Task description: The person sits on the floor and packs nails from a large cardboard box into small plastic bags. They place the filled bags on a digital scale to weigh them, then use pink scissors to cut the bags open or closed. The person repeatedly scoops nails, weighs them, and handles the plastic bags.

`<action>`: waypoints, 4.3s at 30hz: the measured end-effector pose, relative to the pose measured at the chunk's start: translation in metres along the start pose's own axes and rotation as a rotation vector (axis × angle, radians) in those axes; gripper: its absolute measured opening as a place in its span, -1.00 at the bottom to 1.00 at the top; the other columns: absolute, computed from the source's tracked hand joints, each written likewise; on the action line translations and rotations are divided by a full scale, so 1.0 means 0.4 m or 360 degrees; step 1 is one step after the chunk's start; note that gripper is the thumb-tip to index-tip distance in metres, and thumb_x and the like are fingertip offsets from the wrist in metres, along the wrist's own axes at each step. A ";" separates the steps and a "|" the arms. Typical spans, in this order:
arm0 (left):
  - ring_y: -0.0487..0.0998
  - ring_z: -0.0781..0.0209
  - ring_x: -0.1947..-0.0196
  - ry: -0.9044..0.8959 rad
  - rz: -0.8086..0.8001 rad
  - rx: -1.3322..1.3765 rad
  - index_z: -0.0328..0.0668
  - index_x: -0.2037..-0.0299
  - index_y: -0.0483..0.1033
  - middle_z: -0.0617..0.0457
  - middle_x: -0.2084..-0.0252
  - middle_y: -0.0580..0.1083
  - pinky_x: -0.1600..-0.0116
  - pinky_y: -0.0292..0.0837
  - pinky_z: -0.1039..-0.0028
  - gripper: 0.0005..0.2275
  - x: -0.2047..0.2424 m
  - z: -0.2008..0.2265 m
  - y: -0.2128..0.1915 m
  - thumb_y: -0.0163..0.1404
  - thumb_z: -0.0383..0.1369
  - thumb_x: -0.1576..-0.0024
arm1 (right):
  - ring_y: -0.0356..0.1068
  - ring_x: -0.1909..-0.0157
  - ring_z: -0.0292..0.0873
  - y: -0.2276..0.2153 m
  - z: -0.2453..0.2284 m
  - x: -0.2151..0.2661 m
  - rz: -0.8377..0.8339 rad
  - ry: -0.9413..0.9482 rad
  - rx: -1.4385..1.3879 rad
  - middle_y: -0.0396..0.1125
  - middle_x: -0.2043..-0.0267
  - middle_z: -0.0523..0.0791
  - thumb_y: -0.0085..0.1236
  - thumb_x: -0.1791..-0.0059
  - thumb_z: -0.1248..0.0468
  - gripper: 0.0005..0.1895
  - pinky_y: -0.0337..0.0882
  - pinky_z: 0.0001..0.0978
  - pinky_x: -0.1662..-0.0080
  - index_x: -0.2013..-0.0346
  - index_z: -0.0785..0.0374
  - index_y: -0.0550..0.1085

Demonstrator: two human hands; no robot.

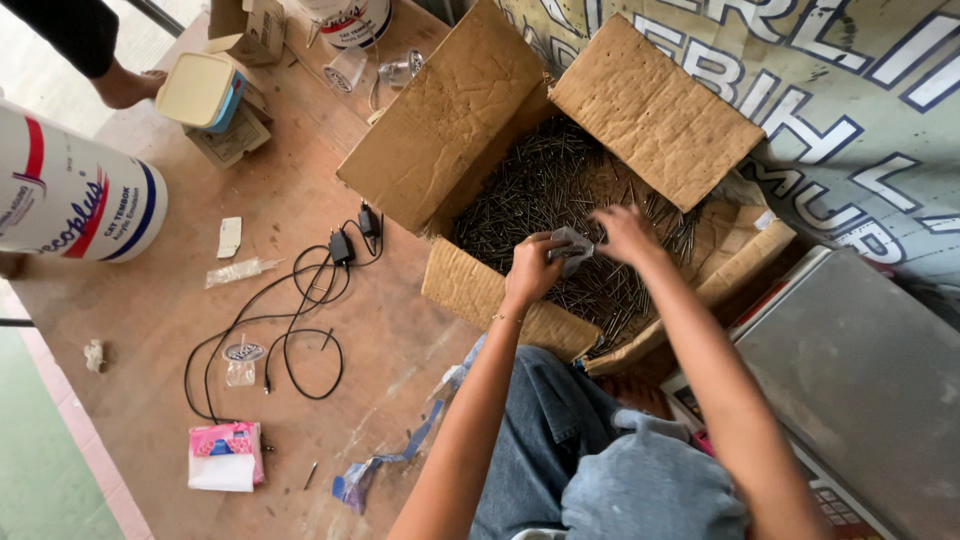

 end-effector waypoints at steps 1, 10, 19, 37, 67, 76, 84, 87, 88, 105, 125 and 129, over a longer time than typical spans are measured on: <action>0.51 -0.03 0.13 0.0003 -0.0003 -0.0005 -0.13 0.28 0.59 -0.05 0.20 0.49 0.01 0.44 0.38 -0.76 0.003 0.004 -0.004 0.06 -0.47 0.19 | 0.22 -0.13 0.13 0.009 -0.010 0.000 0.0004 0.0001 -0.0005 0.26 -0.07 0.12 0.26 0.20 0.31 -0.44 0.19 -0.03 -0.14 -0.08 0.20 0.37; 0.47 -0.11 0.04 -0.0059 -0.0165 0.0111 -0.15 0.11 0.52 -0.15 0.14 0.47 -0.01 0.43 0.29 -0.67 -0.006 0.009 0.005 0.04 -0.46 0.14 | -0.13 -0.29 0.35 0.162 0.024 0.004 -0.0338 0.0283 0.0225 -0.22 -0.33 0.09 0.44 0.45 0.02 -0.06 0.26 0.22 -0.03 -0.17 -0.13 0.24; 0.47 -0.12 0.05 -0.0081 -0.0223 0.0121 -0.19 0.09 0.51 -0.16 0.12 0.47 0.01 0.44 0.30 -0.62 0.005 0.041 -0.008 0.00 -0.46 0.19 | 0.43 0.13 0.13 0.214 0.049 0.045 -0.0387 0.0176 0.0162 0.44 0.29 0.06 0.31 0.34 0.25 -0.64 0.46 -0.05 0.16 0.27 0.19 0.54; 0.45 -0.16 0.04 0.0051 -0.0214 0.0109 -0.29 0.04 0.46 -0.20 0.08 0.45 -0.02 0.41 0.24 -0.52 0.004 0.052 -0.009 0.07 -0.41 0.26 | 0.43 0.25 0.12 -0.119 -0.107 0.060 0.0303 -0.0264 -0.0488 0.44 0.39 0.04 0.20 0.34 0.42 -0.76 0.45 -0.16 0.17 0.39 0.24 0.56; 0.50 -0.08 0.10 0.0143 -0.0205 -0.0082 -0.26 0.16 0.49 -0.13 0.18 0.44 -0.01 0.43 0.33 -0.64 -0.013 0.012 -0.016 0.03 -0.46 0.23 | 0.22 -0.08 0.06 -0.114 -0.273 -0.331 0.0295 -0.0383 0.0625 0.21 -0.15 -0.12 0.50 0.54 0.15 -0.24 0.31 0.06 0.05 0.05 -0.18 0.47; 0.49 -0.09 0.11 0.0084 -0.0220 -0.0098 -0.27 0.21 0.49 -0.11 0.17 0.43 0.06 0.47 0.32 -0.70 0.017 0.006 -0.012 0.02 -0.44 0.20 | 0.34 0.04 0.07 -0.044 -0.215 -0.358 0.0063 0.0557 0.0466 0.16 -0.16 0.07 -0.15 0.08 -0.28 -0.34 0.39 -0.07 0.20 -0.25 -0.17 0.17; 0.50 -0.12 0.11 0.0190 -0.0270 -0.0076 -0.28 0.20 0.48 -0.16 0.17 0.44 0.03 0.46 0.27 -0.66 0.033 0.018 -0.012 0.00 -0.48 0.25 | 0.35 0.06 0.10 0.010 -0.183 -0.255 0.0093 -0.0095 0.0556 0.16 -0.17 -0.10 -0.11 0.00 0.15 -0.70 0.48 -0.22 0.19 0.07 -0.37 0.44; 0.51 -0.10 0.12 0.0280 -0.0193 -0.0065 -0.27 0.20 0.49 -0.15 0.20 0.45 0.03 0.45 0.31 -0.64 0.031 0.030 -0.021 0.02 -0.48 0.28 | 0.30 0.07 0.03 0.043 -0.174 -0.223 -0.0007 -0.0153 0.0854 0.10 -0.21 -0.20 0.03 0.14 0.12 -0.78 0.50 -0.31 0.27 0.24 -0.12 0.55; 0.51 -0.10 0.12 0.0293 -0.0206 -0.0049 -0.27 0.20 0.49 -0.15 0.20 0.45 0.03 0.45 0.31 -0.64 0.028 0.042 -0.024 0.02 -0.48 0.28 | 0.30 0.07 0.03 0.059 -0.160 -0.220 -0.0011 -0.0129 0.0860 0.10 -0.21 -0.20 0.03 0.14 0.12 -0.78 0.50 -0.31 0.27 0.24 -0.12 0.55; 0.50 -0.07 0.10 0.0065 -0.0279 0.0246 -0.14 0.14 0.53 -0.09 0.17 0.50 0.04 0.44 0.30 -0.59 0.026 0.018 0.006 0.01 -0.45 0.28 | 0.40 0.04 0.03 0.176 0.074 0.014 -0.0134 -0.0113 0.0085 0.44 0.25 0.00 0.31 0.28 0.29 -0.72 0.40 -0.19 -0.03 0.30 0.25 0.55; 0.47 -0.01 0.06 0.0046 -0.0278 0.0111 -0.19 0.07 0.49 -0.05 0.09 0.47 0.02 0.43 0.37 -0.53 0.017 -0.005 0.020 0.07 -0.41 0.29 | 0.41 0.12 0.13 -0.090 -0.111 0.120 -0.0298 -0.0246 -0.0359 0.42 0.22 0.13 0.24 0.27 0.45 -0.74 0.43 -0.14 0.08 0.29 0.29 0.56; 0.47 -0.05 0.06 0.0074 -0.0283 0.0160 -0.26 0.06 0.48 -0.09 0.07 0.45 0.01 0.43 0.35 -0.51 0.017 -0.001 0.020 0.08 -0.41 0.31 | 0.40 0.08 0.12 -0.064 -0.073 0.107 -0.0436 -0.0115 -0.0494 0.41 0.17 0.12 0.25 0.26 0.43 -0.74 0.36 -0.04 0.00 0.28 0.30 0.55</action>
Point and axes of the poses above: each hand's wrist, its own x-axis away from the middle knuckle, its own y-axis out of the palm, z = x × y, the point moved 8 cm from there along -x, towards the middle knuckle
